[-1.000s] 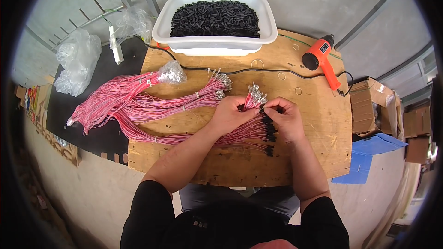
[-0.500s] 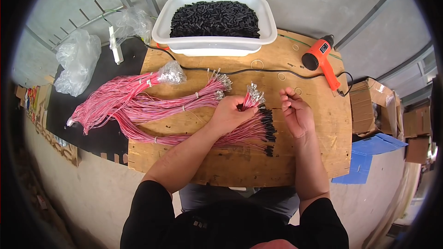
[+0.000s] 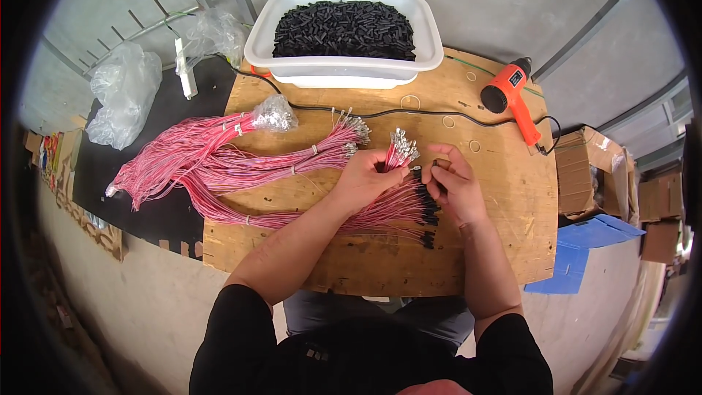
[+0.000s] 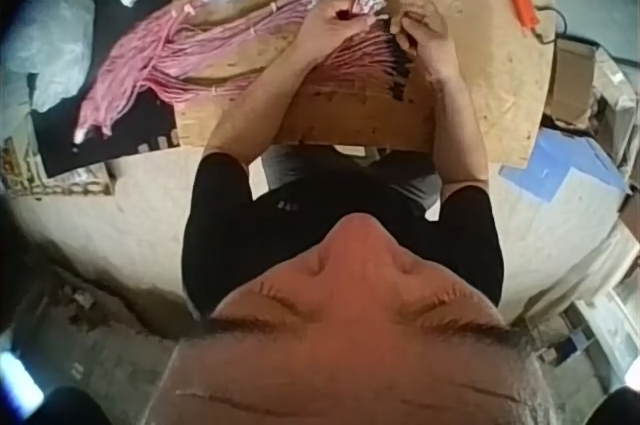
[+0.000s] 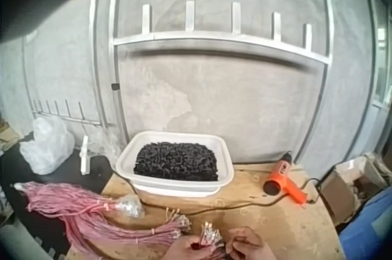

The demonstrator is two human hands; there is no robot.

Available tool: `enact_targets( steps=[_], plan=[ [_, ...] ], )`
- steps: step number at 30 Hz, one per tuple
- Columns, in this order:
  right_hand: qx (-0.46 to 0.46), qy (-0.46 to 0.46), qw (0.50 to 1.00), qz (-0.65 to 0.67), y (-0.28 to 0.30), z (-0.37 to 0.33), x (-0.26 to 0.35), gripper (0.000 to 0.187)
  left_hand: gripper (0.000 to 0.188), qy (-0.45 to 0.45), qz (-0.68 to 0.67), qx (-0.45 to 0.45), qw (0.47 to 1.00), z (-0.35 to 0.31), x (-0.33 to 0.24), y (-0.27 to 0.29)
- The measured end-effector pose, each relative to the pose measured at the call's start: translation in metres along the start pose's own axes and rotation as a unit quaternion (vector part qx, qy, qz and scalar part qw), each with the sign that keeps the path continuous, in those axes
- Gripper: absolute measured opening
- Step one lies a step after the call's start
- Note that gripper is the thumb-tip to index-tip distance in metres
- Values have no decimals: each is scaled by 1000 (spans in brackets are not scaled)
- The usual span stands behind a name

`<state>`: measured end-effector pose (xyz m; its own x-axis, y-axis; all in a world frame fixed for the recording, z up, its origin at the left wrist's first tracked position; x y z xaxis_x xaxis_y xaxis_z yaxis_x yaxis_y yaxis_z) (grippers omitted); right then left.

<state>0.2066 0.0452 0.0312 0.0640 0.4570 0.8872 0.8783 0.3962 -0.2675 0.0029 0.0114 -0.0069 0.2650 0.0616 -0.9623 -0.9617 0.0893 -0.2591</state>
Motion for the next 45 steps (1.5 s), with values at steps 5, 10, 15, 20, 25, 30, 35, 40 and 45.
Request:
enact_targets(
  steps=[5, 10, 15, 20, 25, 30, 35, 40, 45],
  plan=[
    [-8, 16, 1000, -7, 4, 4, -9, 23, 11, 3, -39, 0, 999, 0, -2, 0],
    [-30, 22, 998, 50, -2, 5, -8, 10, 11, 5, -49, -3, 999, 0, -3, 0],
    [-32, 33, 996, 77, 1, 6, -12, 14, 10, 5, -30, 3, 1000, 1, -1, 1],
    [-28, 49, 995, 77, 5, 8, -16, 16, 10, 0, -28, 7, 1000, 1, -2, 0],
    [-26, 64, 996, 57, 0, 6, -14, 16, 10, 1, -10, 10, 1000, 0, -3, 1],
    [-48, 71, 996, 36, -3, 2, -9, 14, 11, 10, 16, 11, 1000, 0, -4, 1],
    [-58, 77, 995, 29, -4, 2, -11, 14, 11, 9, 45, 12, 999, 0, -6, 0],
    [-65, 73, 995, 13, -4, 2, -12, 13, 10, -5, 63, 10, 998, 0, -6, 0],
    [-69, 80, 994, -15, 1, 5, -16, 12, 10, -12, 48, 15, 999, 0, -7, -1]
  ],
)
Point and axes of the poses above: each hand's wrist, its own z-axis towards the middle knuckle, its own y-axis out of the back of the hand, x = y × z, the point moved 1 cm from there along z, towards the middle knuckle, and after that the axes turned 9 degrees about -y, right-handed, at the moved point
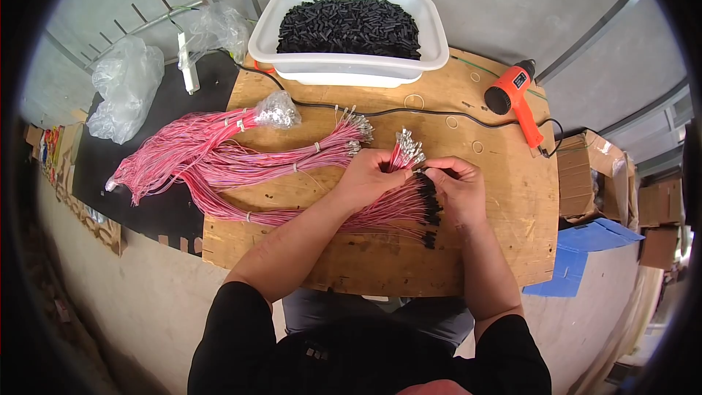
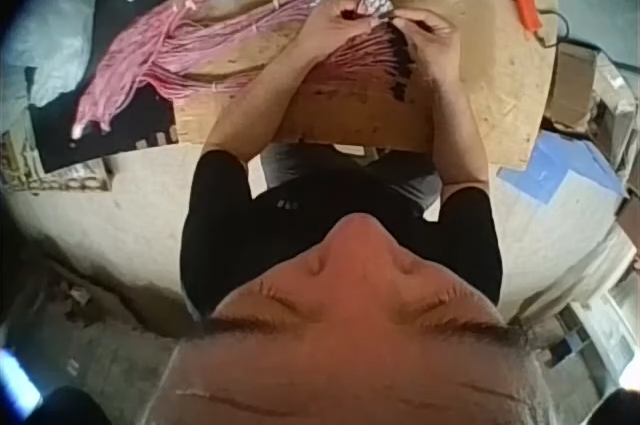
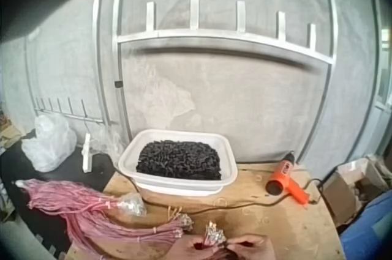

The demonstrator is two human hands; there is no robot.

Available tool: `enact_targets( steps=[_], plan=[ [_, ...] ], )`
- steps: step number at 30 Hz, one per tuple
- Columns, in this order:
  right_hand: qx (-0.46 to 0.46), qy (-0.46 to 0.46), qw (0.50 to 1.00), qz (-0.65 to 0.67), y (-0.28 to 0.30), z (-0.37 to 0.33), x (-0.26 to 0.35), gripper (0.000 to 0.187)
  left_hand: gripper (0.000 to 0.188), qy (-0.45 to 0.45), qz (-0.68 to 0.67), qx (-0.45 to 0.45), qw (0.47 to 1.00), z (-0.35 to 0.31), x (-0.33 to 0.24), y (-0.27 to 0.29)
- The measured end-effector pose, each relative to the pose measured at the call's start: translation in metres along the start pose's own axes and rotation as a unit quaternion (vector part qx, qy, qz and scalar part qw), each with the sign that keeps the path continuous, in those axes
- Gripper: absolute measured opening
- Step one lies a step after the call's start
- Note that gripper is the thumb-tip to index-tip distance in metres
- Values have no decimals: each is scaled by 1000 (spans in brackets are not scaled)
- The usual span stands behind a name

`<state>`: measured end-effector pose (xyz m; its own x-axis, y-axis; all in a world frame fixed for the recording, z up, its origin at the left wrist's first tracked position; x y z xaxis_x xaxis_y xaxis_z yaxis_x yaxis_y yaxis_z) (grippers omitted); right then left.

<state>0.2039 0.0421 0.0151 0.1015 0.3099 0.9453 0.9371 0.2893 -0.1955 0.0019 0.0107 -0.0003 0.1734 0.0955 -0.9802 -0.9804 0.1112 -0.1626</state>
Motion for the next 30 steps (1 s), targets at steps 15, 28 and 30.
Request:
enact_targets(
  steps=[15, 28, 30],
  plan=[
    [-12, 28, 1000, -6, -2, -1, 5, 12, 12, 11, 5, 8, 1000, -2, -3, 0],
    [115, -143, 966, 181, 13, 6, 5, 21, 12, -11, 35, 20, 999, -1, 2, 1],
    [116, -139, 969, 170, 12, 6, 5, 21, 12, -9, 25, 19, 999, -1, 4, 0]
  ],
)
Point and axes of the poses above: each hand's wrist, its own z-axis towards the middle knuckle, its own y-axis out of the back of the hand, x = y × z, the point moved 1 cm from there along z, towards the middle knuckle, and after that the axes turned 9 degrees about -y, right-handed, at the moved point
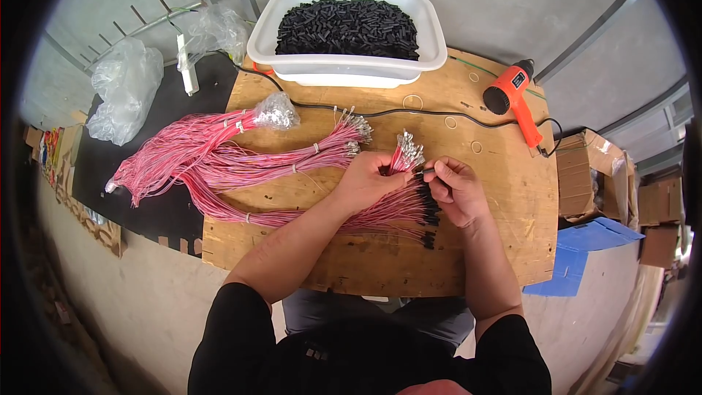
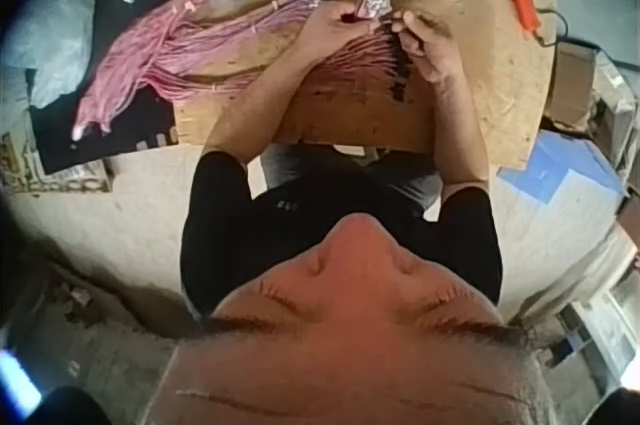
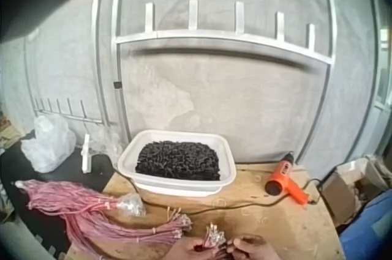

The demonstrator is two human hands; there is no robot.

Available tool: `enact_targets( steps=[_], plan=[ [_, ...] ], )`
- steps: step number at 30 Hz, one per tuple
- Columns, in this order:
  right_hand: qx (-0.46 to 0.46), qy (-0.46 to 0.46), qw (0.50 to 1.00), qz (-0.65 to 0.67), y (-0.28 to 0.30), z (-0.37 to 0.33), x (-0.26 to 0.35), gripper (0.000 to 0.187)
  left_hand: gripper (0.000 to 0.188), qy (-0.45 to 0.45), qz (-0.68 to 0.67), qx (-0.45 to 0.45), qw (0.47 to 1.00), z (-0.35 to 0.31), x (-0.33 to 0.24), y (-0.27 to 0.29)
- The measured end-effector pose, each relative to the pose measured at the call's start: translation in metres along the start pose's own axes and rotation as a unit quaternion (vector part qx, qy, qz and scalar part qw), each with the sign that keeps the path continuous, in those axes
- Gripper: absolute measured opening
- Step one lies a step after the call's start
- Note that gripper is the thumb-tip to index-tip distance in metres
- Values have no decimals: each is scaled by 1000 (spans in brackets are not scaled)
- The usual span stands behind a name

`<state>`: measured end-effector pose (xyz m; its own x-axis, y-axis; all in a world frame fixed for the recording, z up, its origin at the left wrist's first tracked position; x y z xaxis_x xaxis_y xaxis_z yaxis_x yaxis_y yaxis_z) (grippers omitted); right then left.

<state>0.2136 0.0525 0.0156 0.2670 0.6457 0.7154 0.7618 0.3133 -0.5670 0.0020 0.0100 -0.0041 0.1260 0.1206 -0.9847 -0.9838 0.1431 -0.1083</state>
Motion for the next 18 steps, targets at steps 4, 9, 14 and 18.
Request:
enact_targets(
  steps=[4, 9, 14, 18],
  plan=[
    [-7, -1, 1000, -30, -2, 1, -3, 21, 14, 4, -4, 1, 1000, 1, 1, -1],
    [-6, -1, 1000, -18, -7, -1, -1, 18, 15, 2, 10, 0, 1000, 1, 0, 0],
    [-10, 1, 1000, -24, -5, 1, -4, 18, 15, -1, 16, 1, 1000, 1, 1, 0],
    [-4, -1, 1000, -23, -7, 0, -4, 17, 15, 0, 17, 4, 1000, 1, -1, 0]
  ],
)
Point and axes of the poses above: each hand's wrist, its own z-axis towards the middle knuckle, its own y-axis out of the back of the hand, x = y × z, the point moved 1 cm from there along z, towards the middle knuckle, and after that the axes turned 9 degrees about -y, right-handed, at the moved point
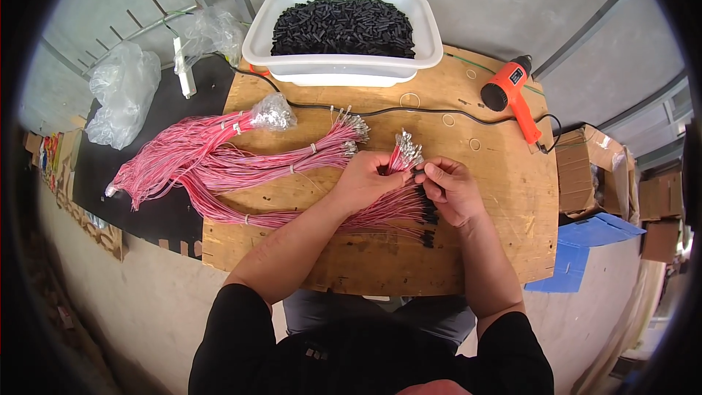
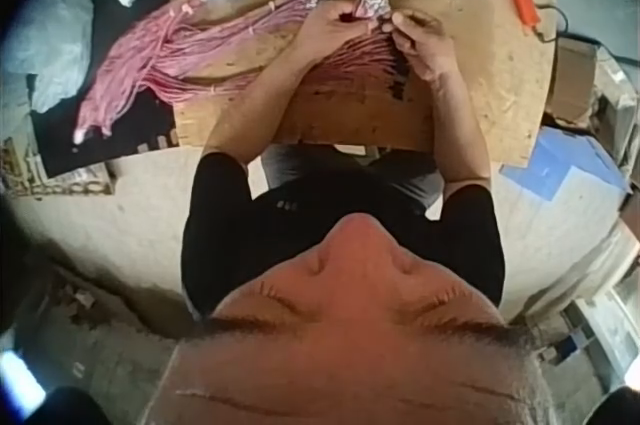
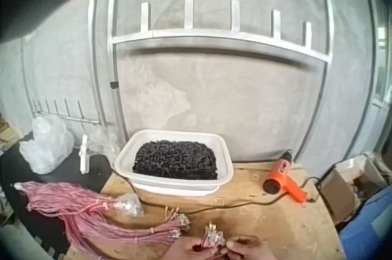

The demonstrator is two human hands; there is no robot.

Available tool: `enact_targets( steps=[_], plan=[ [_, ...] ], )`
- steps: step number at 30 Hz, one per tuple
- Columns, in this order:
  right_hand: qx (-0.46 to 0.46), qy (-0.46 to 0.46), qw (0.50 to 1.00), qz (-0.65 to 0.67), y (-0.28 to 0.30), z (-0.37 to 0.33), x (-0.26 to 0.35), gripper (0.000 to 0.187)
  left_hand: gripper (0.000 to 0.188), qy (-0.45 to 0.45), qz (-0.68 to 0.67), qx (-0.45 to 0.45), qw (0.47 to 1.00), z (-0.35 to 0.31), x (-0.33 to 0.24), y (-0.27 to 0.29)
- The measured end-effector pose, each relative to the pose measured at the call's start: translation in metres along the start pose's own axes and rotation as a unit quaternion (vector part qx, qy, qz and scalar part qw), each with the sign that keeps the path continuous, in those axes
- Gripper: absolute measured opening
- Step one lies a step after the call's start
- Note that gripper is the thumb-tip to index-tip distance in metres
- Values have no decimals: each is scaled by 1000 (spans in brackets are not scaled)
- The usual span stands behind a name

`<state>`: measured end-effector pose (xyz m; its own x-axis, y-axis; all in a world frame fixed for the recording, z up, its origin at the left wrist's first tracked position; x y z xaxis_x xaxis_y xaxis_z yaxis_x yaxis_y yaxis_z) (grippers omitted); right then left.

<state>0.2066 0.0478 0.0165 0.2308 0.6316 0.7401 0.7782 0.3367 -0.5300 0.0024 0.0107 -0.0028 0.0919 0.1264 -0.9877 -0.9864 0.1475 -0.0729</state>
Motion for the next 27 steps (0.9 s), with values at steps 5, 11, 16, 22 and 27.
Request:
enact_targets(
  steps=[5, 11, 16, 22, 27],
  plan=[
    [14, -8, 1000, 19, -1, -2, 4, 18, 14, 7, -22, -5, 1000, 0, 3, 0],
    [14, -13, 1000, 19, 0, -2, 3, 18, 13, 6, -19, 20, 1000, 0, 4, 1],
    [11, -10, 1000, 13, -1, -3, 4, 17, 12, 16, -23, 19, 999, 0, -2, 0],
    [11, -8, 1000, 1, -1, -2, 3, 17, 12, 22, -19, 24, 999, 0, -2, 0],
    [-2, 1, 1000, 4, 0, -3, 4, 17, 11, 24, -24, 20, 999, -1, -3, 1]
  ],
)
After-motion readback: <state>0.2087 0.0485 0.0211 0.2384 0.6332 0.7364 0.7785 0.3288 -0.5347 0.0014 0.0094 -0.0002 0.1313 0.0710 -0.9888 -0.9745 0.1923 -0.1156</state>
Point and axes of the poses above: each hand's wrist, its own z-axis towards the middle knuckle, its own y-axis out of the back of the hand, x = y × z, the point moved 1 cm from there along z, towards the middle knuckle, and after that the axes turned 9 degrees about -y, right-handed, at the moved point
